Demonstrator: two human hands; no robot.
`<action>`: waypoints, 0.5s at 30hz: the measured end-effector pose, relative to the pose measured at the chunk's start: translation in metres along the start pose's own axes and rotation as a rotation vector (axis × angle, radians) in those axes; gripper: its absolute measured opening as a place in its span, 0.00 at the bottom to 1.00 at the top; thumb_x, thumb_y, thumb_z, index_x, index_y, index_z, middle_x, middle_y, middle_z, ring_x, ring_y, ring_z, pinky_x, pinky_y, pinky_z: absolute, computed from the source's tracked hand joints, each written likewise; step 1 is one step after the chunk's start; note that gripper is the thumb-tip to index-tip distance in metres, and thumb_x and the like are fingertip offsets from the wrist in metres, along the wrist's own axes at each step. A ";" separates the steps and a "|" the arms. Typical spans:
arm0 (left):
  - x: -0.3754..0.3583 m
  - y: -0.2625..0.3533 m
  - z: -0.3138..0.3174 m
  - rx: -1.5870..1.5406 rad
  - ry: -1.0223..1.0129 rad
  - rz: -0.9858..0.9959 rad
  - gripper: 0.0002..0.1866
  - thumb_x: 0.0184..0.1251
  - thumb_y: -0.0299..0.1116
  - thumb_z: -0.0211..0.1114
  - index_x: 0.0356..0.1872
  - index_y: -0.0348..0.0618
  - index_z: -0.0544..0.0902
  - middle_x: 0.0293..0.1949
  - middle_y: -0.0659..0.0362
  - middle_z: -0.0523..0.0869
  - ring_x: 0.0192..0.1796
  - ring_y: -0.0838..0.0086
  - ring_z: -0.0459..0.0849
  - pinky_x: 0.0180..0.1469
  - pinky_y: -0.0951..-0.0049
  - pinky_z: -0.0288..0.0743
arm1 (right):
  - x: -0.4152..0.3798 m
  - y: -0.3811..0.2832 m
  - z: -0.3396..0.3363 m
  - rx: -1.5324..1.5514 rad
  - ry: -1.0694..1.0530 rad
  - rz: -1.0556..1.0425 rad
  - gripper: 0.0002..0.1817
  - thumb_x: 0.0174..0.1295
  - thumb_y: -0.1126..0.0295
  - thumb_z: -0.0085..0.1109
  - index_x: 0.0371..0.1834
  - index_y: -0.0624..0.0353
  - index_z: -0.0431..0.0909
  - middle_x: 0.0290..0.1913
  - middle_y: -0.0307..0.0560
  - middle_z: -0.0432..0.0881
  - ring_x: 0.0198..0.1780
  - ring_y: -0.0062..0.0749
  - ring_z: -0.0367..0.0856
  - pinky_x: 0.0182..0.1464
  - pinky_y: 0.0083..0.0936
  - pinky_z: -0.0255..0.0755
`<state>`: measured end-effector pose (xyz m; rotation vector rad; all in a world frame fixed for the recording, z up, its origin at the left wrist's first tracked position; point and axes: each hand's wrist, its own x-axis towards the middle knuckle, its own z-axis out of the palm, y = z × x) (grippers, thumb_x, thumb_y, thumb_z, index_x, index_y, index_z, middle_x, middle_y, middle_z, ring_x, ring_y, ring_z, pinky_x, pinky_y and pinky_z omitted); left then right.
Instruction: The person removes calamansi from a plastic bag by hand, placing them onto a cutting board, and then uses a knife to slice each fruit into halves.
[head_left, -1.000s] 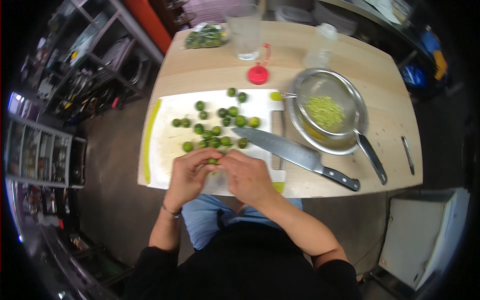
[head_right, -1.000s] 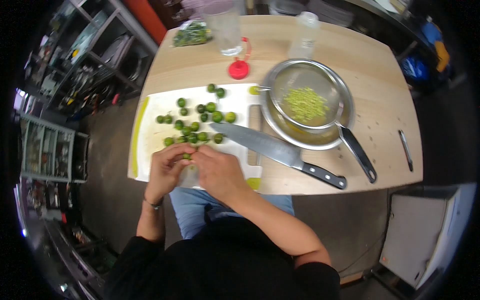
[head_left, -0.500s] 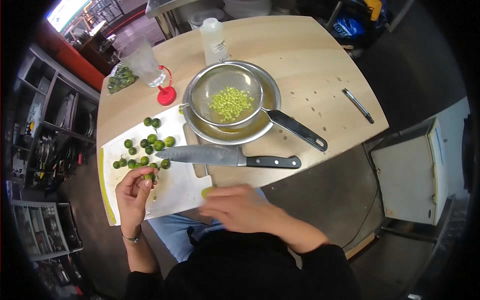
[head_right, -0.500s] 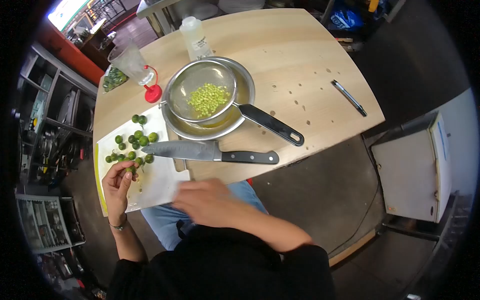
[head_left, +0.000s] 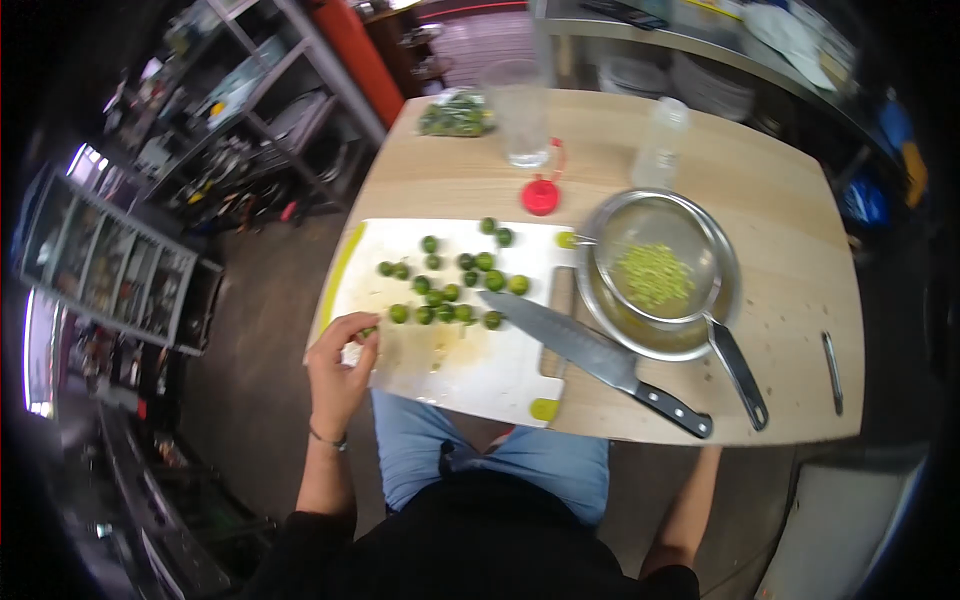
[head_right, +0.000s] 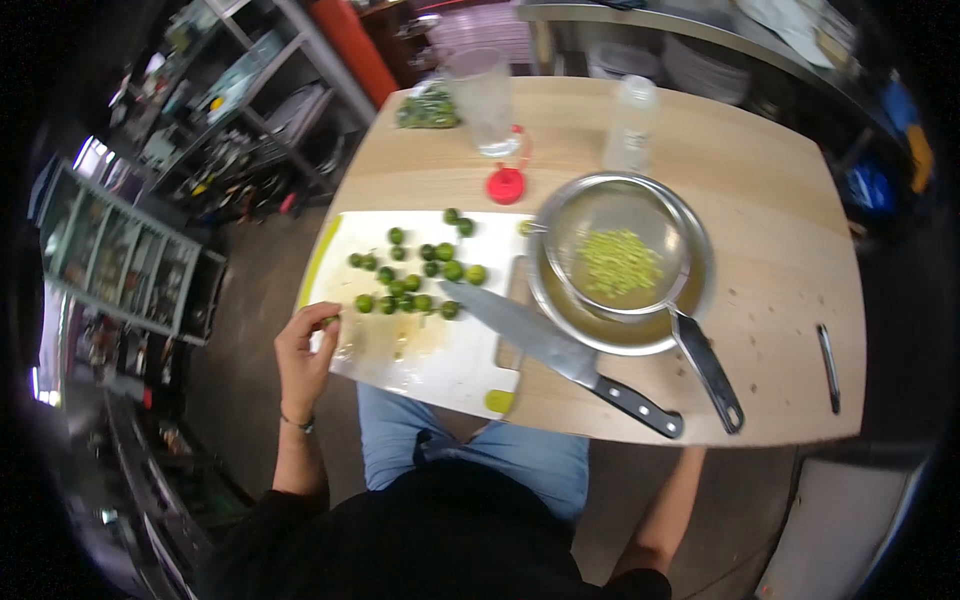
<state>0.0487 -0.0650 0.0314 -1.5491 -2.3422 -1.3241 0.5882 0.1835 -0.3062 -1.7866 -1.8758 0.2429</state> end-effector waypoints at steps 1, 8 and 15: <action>0.000 0.000 -0.003 0.018 0.028 0.017 0.09 0.59 0.21 0.68 0.41 0.37 0.86 0.41 0.54 0.88 0.39 0.72 0.85 0.41 0.75 0.78 | 0.009 0.003 0.012 0.006 0.002 0.031 0.16 0.67 0.71 0.55 0.53 0.68 0.81 0.55 0.64 0.82 0.53 0.49 0.83 0.55 0.33 0.76; -0.002 -0.013 -0.002 0.068 0.028 -0.021 0.09 0.58 0.23 0.71 0.40 0.39 0.86 0.41 0.55 0.88 0.39 0.70 0.86 0.41 0.74 0.78 | 0.012 0.041 0.013 0.191 0.140 0.280 0.17 0.70 0.69 0.52 0.55 0.68 0.80 0.57 0.60 0.82 0.55 0.46 0.83 0.57 0.36 0.75; 0.002 -0.033 0.013 0.077 -0.047 -0.055 0.09 0.58 0.27 0.73 0.39 0.40 0.86 0.41 0.56 0.87 0.39 0.68 0.86 0.40 0.70 0.79 | -0.084 0.064 -0.161 0.159 0.731 0.561 0.15 0.75 0.68 0.50 0.53 0.68 0.81 0.50 0.50 0.84 0.48 0.33 0.82 0.47 0.25 0.78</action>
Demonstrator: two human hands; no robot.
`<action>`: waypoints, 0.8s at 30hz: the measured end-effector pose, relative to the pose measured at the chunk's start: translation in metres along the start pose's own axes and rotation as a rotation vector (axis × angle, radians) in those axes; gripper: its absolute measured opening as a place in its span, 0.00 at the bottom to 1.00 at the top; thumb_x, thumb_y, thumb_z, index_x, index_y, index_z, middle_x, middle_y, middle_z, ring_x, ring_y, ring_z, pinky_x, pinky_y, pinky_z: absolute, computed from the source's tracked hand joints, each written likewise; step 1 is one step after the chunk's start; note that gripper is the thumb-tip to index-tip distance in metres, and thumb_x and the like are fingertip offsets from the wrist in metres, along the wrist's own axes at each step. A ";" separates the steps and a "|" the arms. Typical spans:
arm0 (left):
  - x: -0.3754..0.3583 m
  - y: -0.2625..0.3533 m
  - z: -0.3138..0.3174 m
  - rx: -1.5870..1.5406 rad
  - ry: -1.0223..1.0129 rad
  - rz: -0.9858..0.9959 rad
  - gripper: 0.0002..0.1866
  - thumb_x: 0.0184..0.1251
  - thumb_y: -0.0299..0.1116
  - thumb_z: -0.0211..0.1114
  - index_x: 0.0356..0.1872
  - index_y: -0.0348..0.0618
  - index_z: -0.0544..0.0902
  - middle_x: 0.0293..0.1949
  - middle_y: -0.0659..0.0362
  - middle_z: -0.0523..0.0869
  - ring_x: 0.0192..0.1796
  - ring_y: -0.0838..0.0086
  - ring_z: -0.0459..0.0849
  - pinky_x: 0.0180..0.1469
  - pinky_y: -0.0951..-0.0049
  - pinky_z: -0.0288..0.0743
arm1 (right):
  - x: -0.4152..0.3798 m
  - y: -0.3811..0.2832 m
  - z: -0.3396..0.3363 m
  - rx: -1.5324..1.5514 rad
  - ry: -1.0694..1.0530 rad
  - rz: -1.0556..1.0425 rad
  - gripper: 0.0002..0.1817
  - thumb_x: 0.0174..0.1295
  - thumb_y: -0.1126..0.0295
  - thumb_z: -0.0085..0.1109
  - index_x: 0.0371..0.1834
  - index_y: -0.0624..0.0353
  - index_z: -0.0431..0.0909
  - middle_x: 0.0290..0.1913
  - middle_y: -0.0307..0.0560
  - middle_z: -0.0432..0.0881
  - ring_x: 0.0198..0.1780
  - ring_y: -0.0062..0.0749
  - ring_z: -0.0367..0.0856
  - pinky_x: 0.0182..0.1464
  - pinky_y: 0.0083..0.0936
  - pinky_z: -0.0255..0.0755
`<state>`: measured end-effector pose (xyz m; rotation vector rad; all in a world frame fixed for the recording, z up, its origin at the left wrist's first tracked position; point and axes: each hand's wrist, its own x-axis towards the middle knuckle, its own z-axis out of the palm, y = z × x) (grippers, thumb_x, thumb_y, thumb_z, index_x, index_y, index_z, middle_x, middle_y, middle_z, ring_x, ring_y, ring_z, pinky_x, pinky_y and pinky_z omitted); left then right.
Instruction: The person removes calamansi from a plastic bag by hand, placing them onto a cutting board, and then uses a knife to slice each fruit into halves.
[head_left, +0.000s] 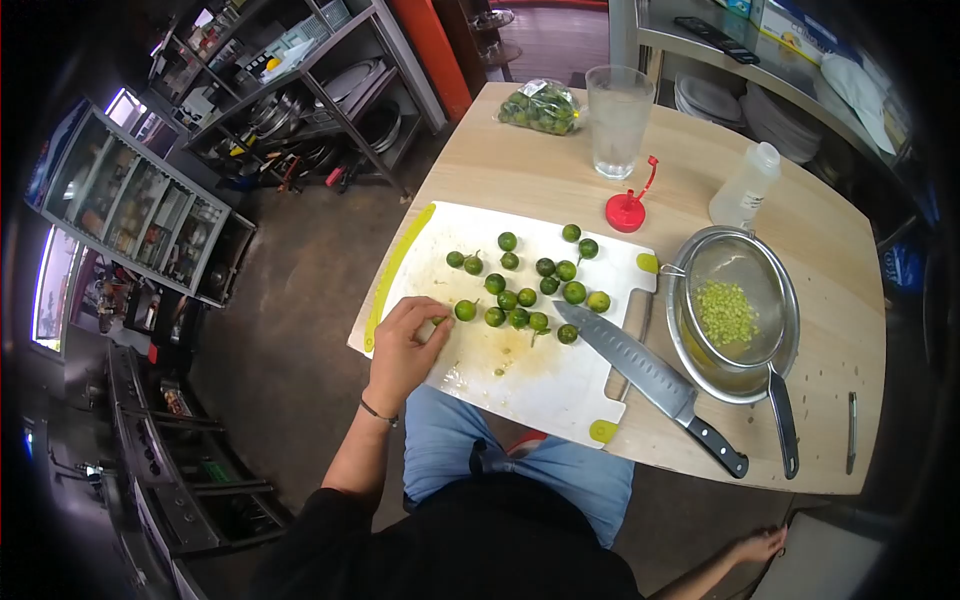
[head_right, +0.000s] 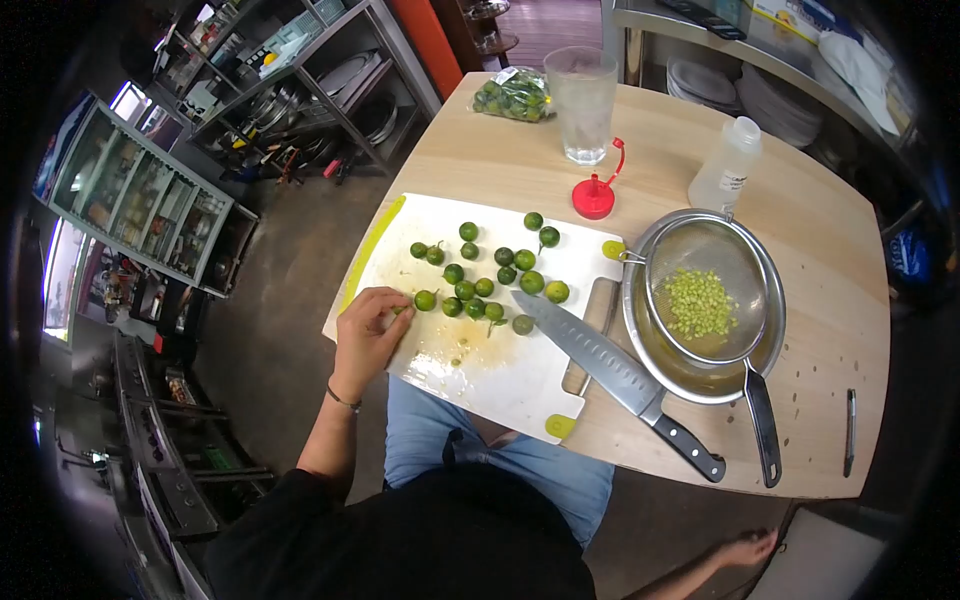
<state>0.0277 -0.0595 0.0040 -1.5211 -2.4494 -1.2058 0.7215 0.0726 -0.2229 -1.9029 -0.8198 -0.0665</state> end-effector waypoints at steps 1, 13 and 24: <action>0.002 0.003 0.001 0.019 -0.013 -0.054 0.10 0.58 0.28 0.73 0.40 0.39 0.86 0.42 0.56 0.87 0.40 0.68 0.86 0.42 0.70 0.80 | -0.003 -0.018 -0.027 -0.123 0.045 -0.140 0.16 0.76 0.66 0.50 0.53 0.70 0.80 0.48 0.49 0.84 0.47 0.31 0.81 0.46 0.23 0.77; 0.005 -0.005 -0.013 0.015 -0.111 0.107 0.13 0.57 0.27 0.73 0.44 0.38 0.86 0.43 0.53 0.86 0.40 0.63 0.86 0.44 0.70 0.80 | -0.169 -0.382 -0.023 0.001 -0.906 -1.122 0.20 0.61 0.74 0.61 0.58 0.60 0.76 0.60 0.55 0.76 0.61 0.51 0.73 0.60 0.44 0.68; -0.020 -0.009 -0.010 -0.219 0.143 0.054 0.13 0.53 0.21 0.76 0.40 0.37 0.85 0.40 0.55 0.86 0.35 0.75 0.83 0.39 0.77 0.78 | -0.172 -0.391 -0.003 -0.204 -1.021 -1.123 0.29 0.51 0.80 0.61 0.61 0.57 0.73 0.48 0.55 0.77 0.48 0.53 0.77 0.49 0.44 0.72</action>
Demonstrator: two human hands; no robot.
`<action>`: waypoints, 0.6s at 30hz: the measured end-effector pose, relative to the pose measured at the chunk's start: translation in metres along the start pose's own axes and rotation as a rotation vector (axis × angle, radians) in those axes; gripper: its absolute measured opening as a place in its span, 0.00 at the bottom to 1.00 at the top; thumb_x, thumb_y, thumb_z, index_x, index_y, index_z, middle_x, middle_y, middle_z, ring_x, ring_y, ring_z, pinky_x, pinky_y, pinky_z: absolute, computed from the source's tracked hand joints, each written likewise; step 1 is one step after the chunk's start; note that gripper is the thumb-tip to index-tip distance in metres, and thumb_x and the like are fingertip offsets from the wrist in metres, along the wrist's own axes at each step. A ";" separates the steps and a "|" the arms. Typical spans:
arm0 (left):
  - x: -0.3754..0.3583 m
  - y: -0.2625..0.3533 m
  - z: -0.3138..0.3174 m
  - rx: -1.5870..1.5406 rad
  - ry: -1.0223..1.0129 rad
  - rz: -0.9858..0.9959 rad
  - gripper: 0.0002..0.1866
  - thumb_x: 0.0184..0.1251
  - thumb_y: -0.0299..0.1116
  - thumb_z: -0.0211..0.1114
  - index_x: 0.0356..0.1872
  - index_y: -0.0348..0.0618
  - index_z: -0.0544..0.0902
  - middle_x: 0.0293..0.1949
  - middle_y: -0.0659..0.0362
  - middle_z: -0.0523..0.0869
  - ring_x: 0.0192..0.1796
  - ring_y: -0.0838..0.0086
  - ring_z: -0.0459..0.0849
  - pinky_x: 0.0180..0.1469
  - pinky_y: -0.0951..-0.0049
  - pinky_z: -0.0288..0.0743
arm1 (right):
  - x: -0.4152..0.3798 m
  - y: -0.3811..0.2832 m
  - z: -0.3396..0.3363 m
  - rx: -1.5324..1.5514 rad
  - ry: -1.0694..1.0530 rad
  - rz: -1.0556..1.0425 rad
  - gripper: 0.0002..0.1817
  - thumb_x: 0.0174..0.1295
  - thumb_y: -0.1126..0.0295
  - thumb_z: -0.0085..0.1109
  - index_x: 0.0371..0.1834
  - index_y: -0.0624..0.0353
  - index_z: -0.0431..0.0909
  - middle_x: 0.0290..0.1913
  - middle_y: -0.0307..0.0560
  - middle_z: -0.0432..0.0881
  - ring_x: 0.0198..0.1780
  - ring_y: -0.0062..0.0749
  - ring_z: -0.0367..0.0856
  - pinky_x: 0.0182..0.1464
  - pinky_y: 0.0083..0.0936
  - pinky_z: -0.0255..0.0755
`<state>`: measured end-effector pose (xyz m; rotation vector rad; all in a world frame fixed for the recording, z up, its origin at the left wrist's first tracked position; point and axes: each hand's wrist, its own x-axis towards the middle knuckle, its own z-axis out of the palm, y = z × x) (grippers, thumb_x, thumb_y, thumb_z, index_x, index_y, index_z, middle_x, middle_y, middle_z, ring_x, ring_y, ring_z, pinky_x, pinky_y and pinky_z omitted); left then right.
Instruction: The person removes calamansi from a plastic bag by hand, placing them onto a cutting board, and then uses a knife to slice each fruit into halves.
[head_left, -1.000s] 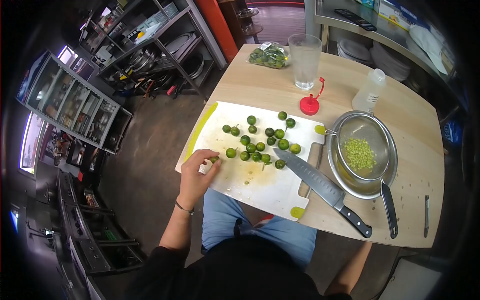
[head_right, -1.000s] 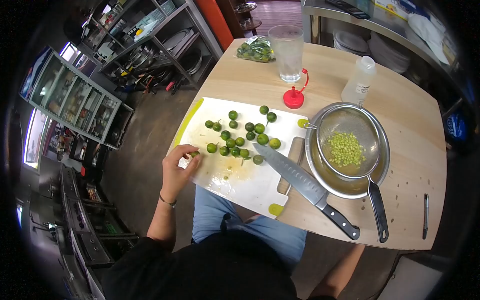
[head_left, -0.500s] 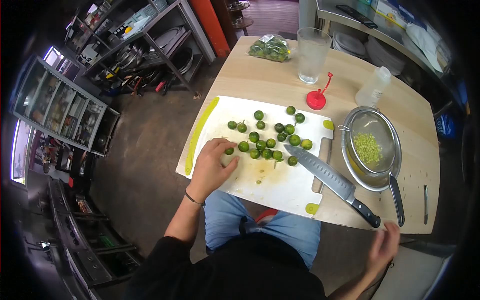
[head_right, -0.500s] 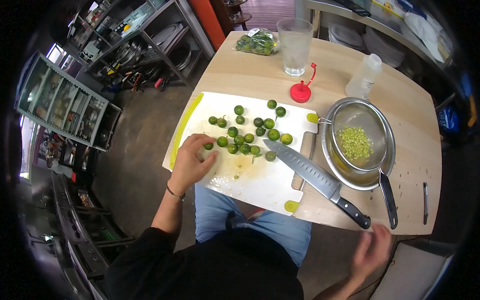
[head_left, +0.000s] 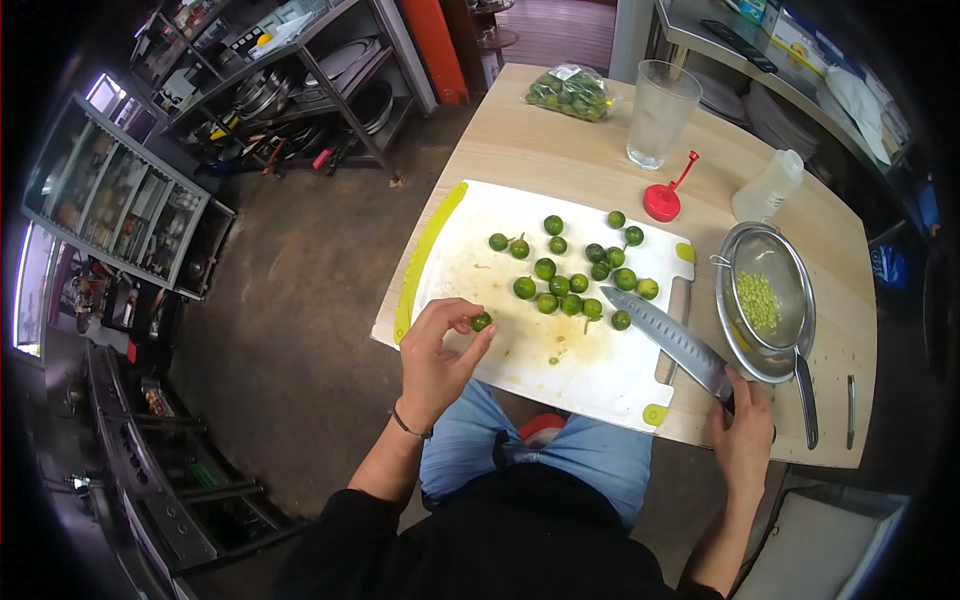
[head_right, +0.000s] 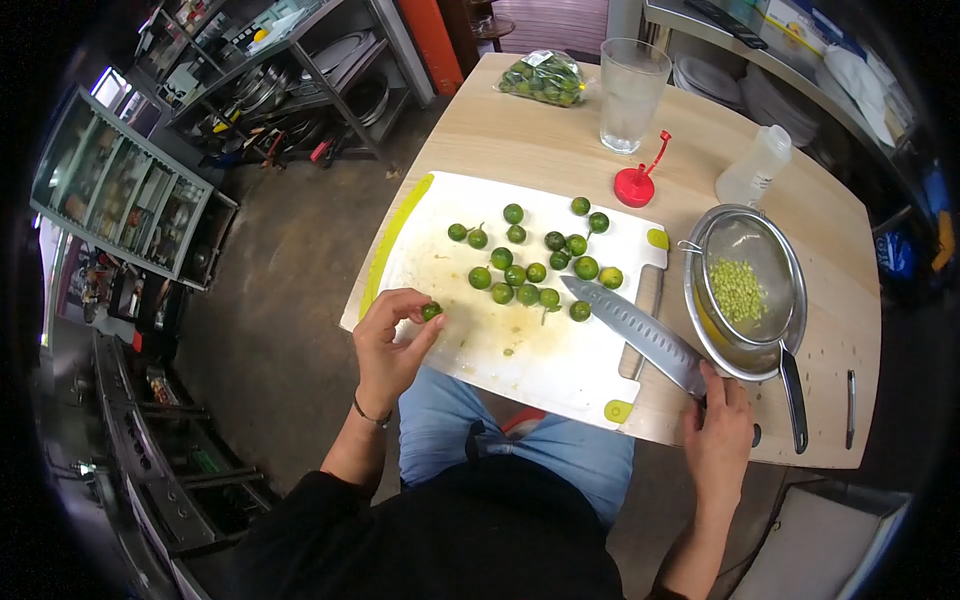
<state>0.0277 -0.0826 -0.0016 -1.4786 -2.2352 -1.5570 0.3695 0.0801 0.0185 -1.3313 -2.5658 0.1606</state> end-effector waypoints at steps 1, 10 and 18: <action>-0.001 -0.001 0.000 -0.002 -0.003 0.000 0.13 0.53 0.21 0.76 0.40 0.37 0.85 0.40 0.55 0.86 0.35 0.75 0.83 0.39 0.77 0.78 | -0.001 0.003 0.001 -0.020 -0.057 0.011 0.30 0.49 0.81 0.60 0.60 0.57 0.74 0.44 0.54 0.77 0.46 0.53 0.77 0.47 0.45 0.72; -0.011 0.000 0.003 -0.744 -0.065 -0.238 0.12 0.60 0.13 0.68 0.44 0.31 0.81 0.56 0.50 0.78 0.54 0.69 0.83 0.58 0.70 0.80 | -0.014 -0.006 -0.012 0.094 -0.048 0.071 0.33 0.45 0.80 0.57 0.60 0.48 0.79 0.34 0.51 0.75 0.33 0.49 0.78 0.37 0.42 0.75; -0.001 0.007 0.013 0.058 -0.039 0.018 0.10 0.57 0.22 0.74 0.40 0.37 0.86 0.41 0.54 0.85 0.39 0.72 0.86 0.38 0.80 0.82 | -0.013 -0.032 -0.020 0.242 -0.086 -0.012 0.26 0.51 0.77 0.61 0.57 0.46 0.82 0.31 0.51 0.78 0.31 0.48 0.80 0.34 0.41 0.75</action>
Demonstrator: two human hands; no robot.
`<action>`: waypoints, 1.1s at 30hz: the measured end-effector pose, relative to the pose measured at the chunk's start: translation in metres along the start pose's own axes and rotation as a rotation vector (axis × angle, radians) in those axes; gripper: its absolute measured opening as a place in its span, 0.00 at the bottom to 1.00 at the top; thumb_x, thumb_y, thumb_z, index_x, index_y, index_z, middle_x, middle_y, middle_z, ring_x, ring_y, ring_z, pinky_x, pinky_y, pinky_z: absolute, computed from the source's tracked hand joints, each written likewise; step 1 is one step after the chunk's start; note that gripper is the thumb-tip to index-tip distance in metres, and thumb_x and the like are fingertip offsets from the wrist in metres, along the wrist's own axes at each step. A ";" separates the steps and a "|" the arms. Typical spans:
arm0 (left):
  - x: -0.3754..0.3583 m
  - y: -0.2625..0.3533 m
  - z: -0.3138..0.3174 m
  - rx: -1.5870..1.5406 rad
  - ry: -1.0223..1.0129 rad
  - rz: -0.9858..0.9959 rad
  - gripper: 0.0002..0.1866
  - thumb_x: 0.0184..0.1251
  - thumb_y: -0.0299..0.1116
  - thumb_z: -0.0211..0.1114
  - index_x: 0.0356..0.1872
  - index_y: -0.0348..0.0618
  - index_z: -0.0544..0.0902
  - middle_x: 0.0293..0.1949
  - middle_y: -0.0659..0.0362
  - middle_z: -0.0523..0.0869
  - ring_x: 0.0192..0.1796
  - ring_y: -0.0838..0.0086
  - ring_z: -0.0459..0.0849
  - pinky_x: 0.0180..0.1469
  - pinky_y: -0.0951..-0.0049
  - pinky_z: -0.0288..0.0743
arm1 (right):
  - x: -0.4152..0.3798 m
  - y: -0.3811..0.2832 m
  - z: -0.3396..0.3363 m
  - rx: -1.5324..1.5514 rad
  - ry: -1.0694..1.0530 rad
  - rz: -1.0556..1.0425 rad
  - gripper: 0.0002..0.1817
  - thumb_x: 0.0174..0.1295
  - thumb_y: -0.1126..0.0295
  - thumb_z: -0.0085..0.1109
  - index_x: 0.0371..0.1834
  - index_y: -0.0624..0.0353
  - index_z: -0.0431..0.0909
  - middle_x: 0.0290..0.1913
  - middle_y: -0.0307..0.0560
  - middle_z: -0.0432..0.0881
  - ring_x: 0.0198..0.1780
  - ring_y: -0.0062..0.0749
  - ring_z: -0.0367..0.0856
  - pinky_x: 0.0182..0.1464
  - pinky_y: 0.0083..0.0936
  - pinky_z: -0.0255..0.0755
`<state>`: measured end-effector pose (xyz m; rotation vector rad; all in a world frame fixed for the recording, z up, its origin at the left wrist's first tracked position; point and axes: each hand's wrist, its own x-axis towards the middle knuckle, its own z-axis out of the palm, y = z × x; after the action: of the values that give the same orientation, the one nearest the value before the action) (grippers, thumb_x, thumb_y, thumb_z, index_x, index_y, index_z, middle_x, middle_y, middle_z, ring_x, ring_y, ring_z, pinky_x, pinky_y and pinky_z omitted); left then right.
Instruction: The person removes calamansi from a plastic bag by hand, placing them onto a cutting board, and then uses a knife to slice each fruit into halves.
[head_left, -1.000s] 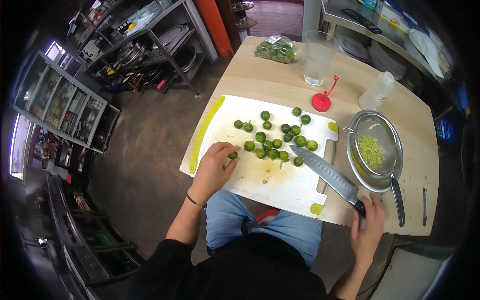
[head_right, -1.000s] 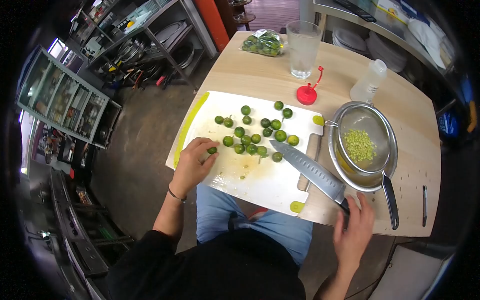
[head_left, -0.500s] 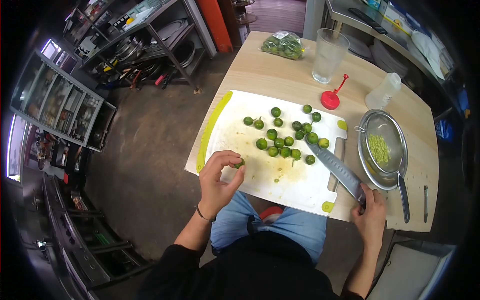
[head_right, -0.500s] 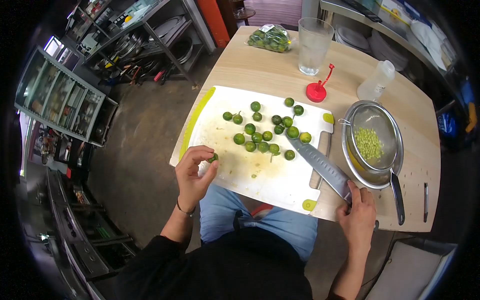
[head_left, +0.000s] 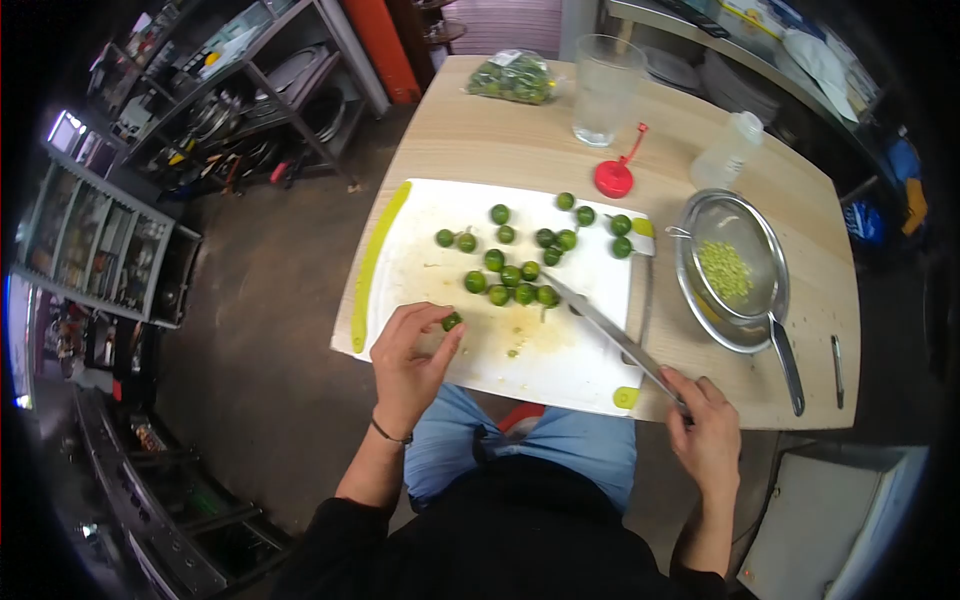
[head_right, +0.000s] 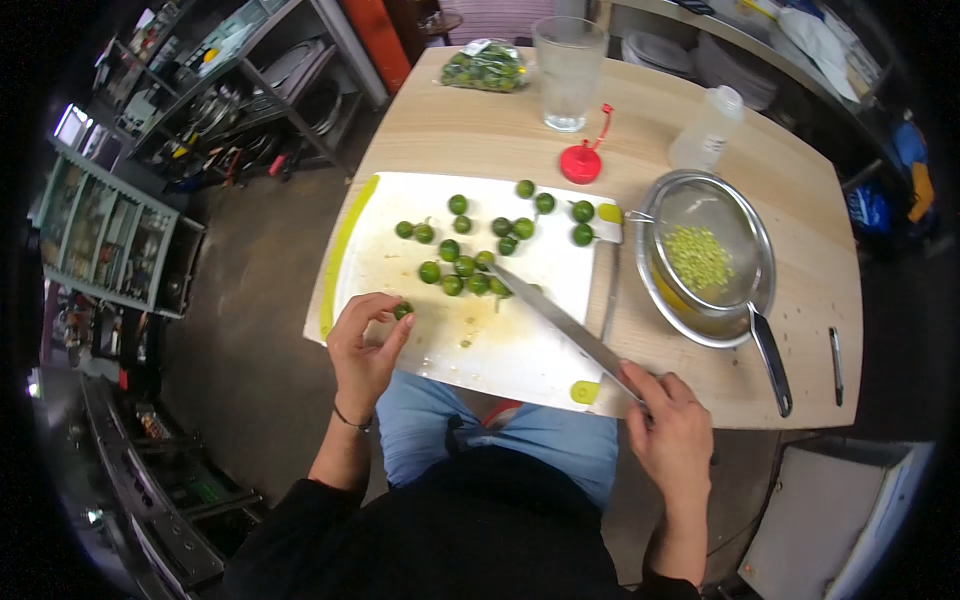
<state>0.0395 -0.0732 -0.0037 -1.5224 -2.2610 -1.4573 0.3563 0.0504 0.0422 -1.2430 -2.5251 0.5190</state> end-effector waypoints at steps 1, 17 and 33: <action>-0.001 0.000 0.004 -0.019 -0.008 0.002 0.10 0.57 0.22 0.74 0.40 0.37 0.86 0.41 0.54 0.85 0.39 0.72 0.86 0.38 0.80 0.82 | -0.001 -0.001 0.002 0.011 -0.032 0.004 0.25 0.53 0.75 0.63 0.57 0.46 0.81 0.31 0.50 0.78 0.31 0.48 0.80 0.34 0.40 0.75; -0.011 -0.004 -0.001 0.036 0.031 -0.056 0.09 0.55 0.23 0.76 0.37 0.39 0.88 0.37 0.56 0.88 0.35 0.70 0.88 0.32 0.76 0.81 | 0.022 -0.080 0.031 -0.030 -0.225 -0.267 0.06 0.67 0.69 0.56 0.36 0.60 0.73 0.23 0.49 0.79 0.23 0.47 0.81 0.26 0.39 0.77; -0.010 -0.017 0.004 0.006 0.066 0.008 0.07 0.54 0.21 0.77 0.34 0.37 0.90 0.36 0.57 0.89 0.32 0.81 0.85 0.30 0.83 0.78 | 0.034 -0.089 0.016 -0.114 -0.367 -0.282 0.09 0.68 0.67 0.57 0.34 0.58 0.71 0.20 0.48 0.77 0.20 0.45 0.80 0.23 0.36 0.75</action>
<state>0.0334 -0.0788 -0.0222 -1.4569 -2.2180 -1.4742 0.2673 0.0236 0.0691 -0.8639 -3.0109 0.5866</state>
